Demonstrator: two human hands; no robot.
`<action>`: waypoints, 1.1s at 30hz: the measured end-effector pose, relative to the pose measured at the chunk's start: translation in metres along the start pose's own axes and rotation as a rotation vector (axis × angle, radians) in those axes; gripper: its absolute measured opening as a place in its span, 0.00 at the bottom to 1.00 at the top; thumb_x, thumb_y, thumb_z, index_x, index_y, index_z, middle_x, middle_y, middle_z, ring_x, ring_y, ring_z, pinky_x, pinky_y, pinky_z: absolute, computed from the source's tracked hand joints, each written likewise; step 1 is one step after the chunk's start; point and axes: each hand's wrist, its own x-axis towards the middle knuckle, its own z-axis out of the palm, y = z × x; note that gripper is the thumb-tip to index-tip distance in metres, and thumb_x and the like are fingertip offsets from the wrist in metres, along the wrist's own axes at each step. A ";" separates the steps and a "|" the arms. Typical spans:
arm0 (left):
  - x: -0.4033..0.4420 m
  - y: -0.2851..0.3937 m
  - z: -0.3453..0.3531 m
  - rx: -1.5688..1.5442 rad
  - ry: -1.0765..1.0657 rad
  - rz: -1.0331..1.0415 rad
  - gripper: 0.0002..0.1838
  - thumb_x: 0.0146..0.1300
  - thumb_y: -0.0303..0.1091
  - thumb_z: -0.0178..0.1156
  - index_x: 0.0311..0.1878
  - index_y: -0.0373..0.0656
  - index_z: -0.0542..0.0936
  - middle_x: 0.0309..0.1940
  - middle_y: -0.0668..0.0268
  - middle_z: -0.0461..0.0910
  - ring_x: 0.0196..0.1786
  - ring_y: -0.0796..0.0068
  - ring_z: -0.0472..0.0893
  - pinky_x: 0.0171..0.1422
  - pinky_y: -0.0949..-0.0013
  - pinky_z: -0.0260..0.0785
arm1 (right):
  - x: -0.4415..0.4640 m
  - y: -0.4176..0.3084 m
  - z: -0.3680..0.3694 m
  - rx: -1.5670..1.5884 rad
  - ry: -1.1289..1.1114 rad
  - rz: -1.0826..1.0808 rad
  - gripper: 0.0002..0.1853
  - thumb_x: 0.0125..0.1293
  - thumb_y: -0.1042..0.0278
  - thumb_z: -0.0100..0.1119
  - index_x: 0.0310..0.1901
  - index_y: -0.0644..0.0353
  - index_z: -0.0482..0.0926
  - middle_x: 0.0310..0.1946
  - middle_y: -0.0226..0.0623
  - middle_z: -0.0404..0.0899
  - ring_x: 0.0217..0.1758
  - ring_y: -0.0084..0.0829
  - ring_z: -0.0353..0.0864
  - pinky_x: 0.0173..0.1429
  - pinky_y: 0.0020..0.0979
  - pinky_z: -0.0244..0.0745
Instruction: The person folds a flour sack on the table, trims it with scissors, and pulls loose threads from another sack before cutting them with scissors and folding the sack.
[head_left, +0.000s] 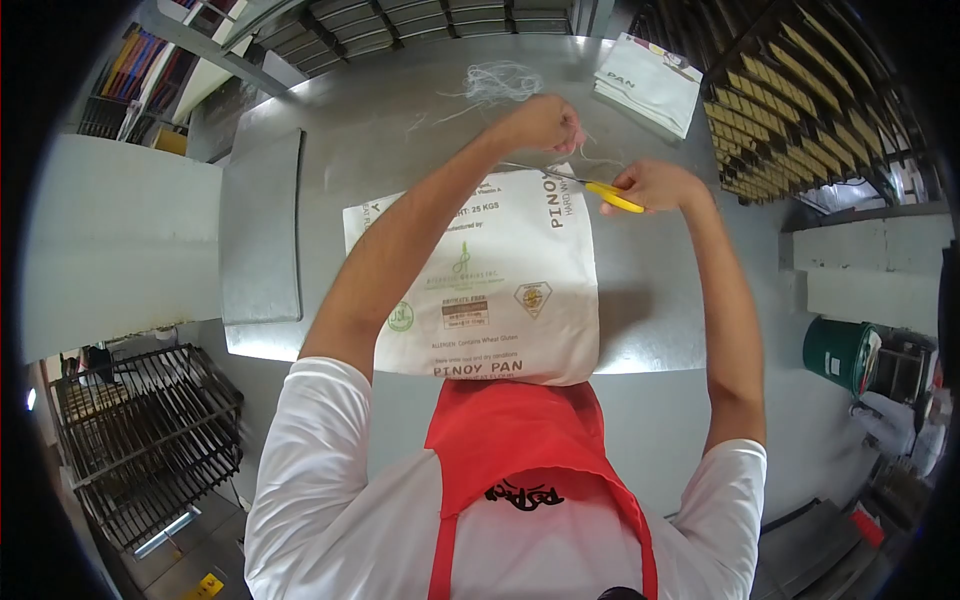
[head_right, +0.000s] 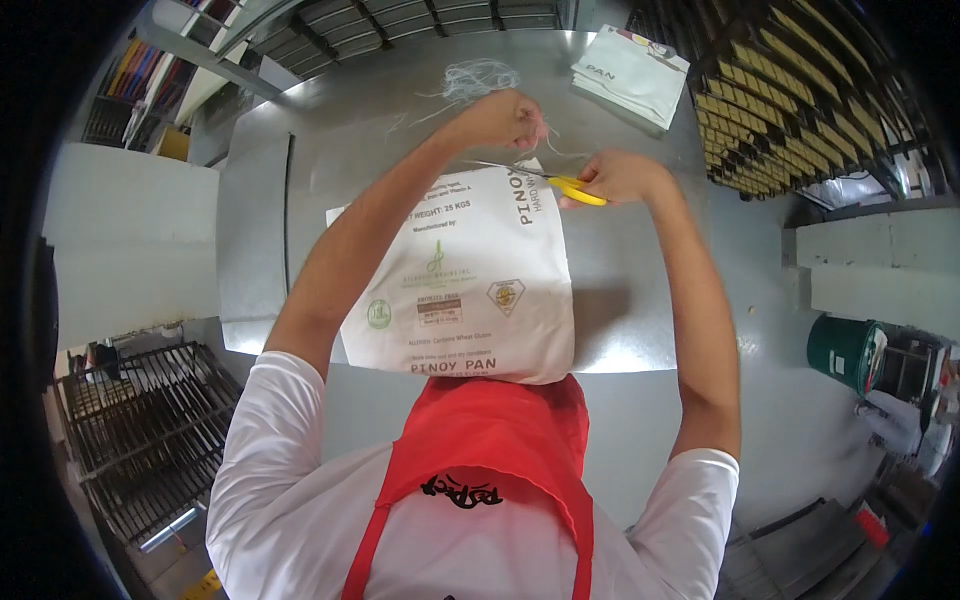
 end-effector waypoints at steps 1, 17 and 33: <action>0.003 -0.004 0.002 -0.095 0.038 0.040 0.08 0.66 0.31 0.59 0.38 0.37 0.85 0.31 0.66 0.86 0.30 0.81 0.82 0.34 0.75 0.75 | 0.002 -0.002 0.003 -0.005 -0.001 0.034 0.27 0.51 0.38 0.75 0.37 0.57 0.87 0.22 0.26 0.76 0.24 0.19 0.71 0.27 0.27 0.66; 0.069 -0.037 -0.139 -0.731 0.541 0.170 0.10 0.69 0.29 0.57 0.45 0.30 0.81 0.37 0.52 0.87 0.32 0.64 0.86 0.38 0.67 0.81 | -0.069 0.083 0.085 0.359 0.108 0.078 0.22 0.53 0.50 0.78 0.38 0.60 0.84 0.21 0.25 0.74 0.25 0.18 0.68 0.30 0.27 0.64; 0.015 -0.145 -0.149 0.798 0.046 -0.270 0.26 0.64 0.47 0.62 0.52 0.30 0.80 0.47 0.49 0.83 0.48 0.51 0.83 0.57 0.57 0.75 | -0.118 0.108 0.240 0.164 0.777 0.419 0.18 0.59 0.69 0.65 0.51 0.64 0.79 0.44 0.51 0.84 0.46 0.53 0.83 0.49 0.44 0.77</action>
